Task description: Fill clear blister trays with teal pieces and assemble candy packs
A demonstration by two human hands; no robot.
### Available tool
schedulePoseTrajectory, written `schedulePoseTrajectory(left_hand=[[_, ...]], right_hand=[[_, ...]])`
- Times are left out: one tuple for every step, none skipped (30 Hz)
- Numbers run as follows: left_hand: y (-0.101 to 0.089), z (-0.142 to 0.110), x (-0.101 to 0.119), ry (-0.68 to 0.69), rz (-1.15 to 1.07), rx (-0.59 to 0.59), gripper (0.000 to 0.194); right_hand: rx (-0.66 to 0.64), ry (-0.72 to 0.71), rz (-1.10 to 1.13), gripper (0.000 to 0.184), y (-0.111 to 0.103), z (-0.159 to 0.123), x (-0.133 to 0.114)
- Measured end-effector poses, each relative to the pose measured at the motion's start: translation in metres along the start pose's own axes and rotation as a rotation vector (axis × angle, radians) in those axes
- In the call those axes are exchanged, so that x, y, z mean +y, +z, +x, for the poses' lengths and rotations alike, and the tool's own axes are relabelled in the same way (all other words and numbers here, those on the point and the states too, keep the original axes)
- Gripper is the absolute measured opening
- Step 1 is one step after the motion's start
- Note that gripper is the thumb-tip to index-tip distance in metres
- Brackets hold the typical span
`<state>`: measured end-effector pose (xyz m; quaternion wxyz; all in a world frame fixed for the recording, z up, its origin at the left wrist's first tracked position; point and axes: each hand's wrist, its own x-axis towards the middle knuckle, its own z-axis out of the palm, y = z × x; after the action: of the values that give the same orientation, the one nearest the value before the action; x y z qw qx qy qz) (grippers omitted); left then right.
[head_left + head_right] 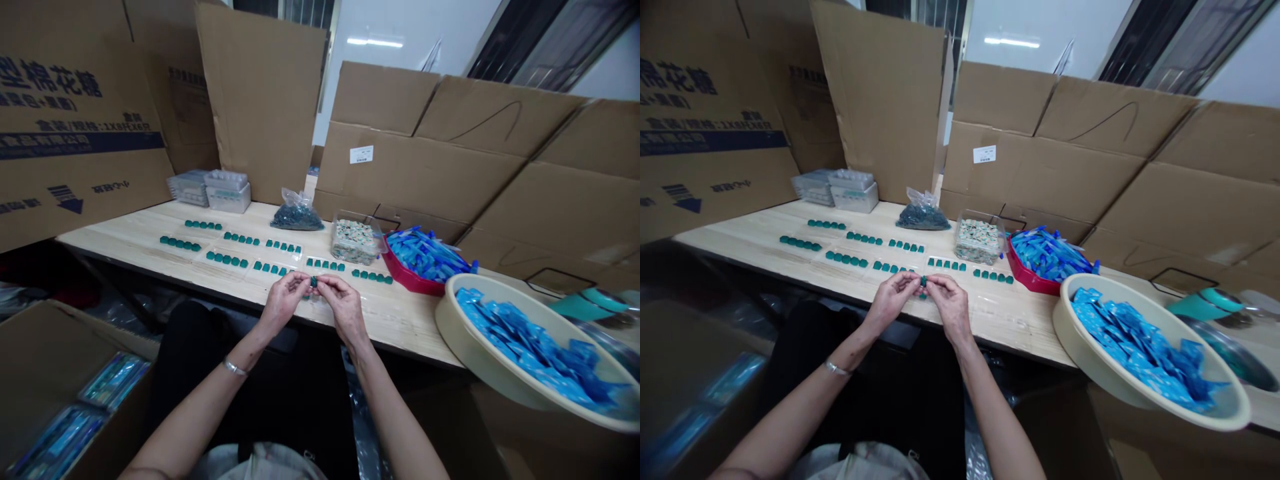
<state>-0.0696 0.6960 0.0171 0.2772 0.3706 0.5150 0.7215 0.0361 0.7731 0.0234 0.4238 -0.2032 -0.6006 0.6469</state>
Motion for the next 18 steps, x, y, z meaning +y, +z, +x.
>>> schedulePoseTrajectory(left_hand=[[0.000, 0.000, 0.000, 0.011, 0.022, 0.005, 0.020], [0.000, -0.001, 0.000, 0.030, 0.057, 0.012, 0.019], [0.000, -0.002, 0.000, 0.059, 0.103, 0.022, 0.018], [0.000, -0.003, 0.000, 0.095, 0.153, 0.039, 0.017], [0.000, -0.004, -0.001, 0.132, 0.199, 0.059, 0.016], [0.000, -0.004, -0.001, 0.161, 0.230, 0.080, 0.015], [0.000, -0.004, 0.000, 0.178, 0.240, 0.098, 0.015], [0.000, -0.004, 0.000, 0.179, 0.226, 0.108, 0.015], [0.000, -0.004, 0.000, 0.166, 0.188, 0.109, 0.016], [-0.001, -0.003, 0.001, 0.140, 0.134, 0.098, 0.017], [-0.002, -0.002, 0.002, 0.103, 0.070, 0.077, 0.019], [-0.003, -0.002, 0.002, 0.058, 0.004, 0.051, 0.021], [-0.005, -0.002, 0.002, 0.008, -0.053, 0.024, 0.023], [-0.007, -0.002, 0.002, -0.036, -0.085, 0.004, 0.024], [-0.009, -0.003, 0.000, -0.069, -0.083, -0.007, 0.024], [-0.012, -0.004, -0.002, -0.086, -0.040, -0.017, 0.024], [-0.015, -0.006, -0.006, -0.081, 0.039, -0.026, 0.023], [-0.017, -0.008, -0.010, -0.052, 0.140, -0.037, 0.021]], right_hand=[[0.003, 0.001, 0.001, 0.024, 0.000, 0.000, 0.000], [0.008, 0.008, 0.005, 0.023, 0.000, 0.000, 0.000], [0.014, 0.018, 0.014, 0.023, 0.000, 0.000, 0.001], [0.023, 0.029, 0.027, 0.022, 0.000, 0.001, 0.001], [0.035, 0.038, 0.043, 0.022, 0.000, 0.001, 0.000], [0.050, 0.041, 0.061, 0.022, 0.000, 0.001, 0.000], [0.065, 0.040, 0.077, 0.021, 0.000, 0.001, 0.000], [0.081, 0.037, 0.091, 0.022, 0.000, 0.001, 0.000], [0.093, 0.034, 0.101, 0.022, 0.000, 0.001, 0.000], [0.099, 0.033, 0.108, 0.022, -0.001, 0.001, 0.001], [0.097, 0.033, 0.112, 0.022, -0.002, 0.001, 0.001], [0.092, 0.035, 0.113, 0.022, -0.003, 0.002, 0.002], [0.086, 0.039, 0.111, 0.022, -0.005, 0.002, 0.003], [0.080, 0.041, 0.102, 0.023, -0.008, 0.002, 0.004], [0.071, 0.042, 0.084, 0.023, -0.011, 0.003, 0.005], [0.055, 0.044, 0.053, 0.024, -0.015, 0.004, 0.007], [0.035, 0.045, 0.010, 0.025, -0.020, 0.005, 0.008], [0.011, 0.044, -0.047, 0.025, -0.025, 0.007, 0.010]])
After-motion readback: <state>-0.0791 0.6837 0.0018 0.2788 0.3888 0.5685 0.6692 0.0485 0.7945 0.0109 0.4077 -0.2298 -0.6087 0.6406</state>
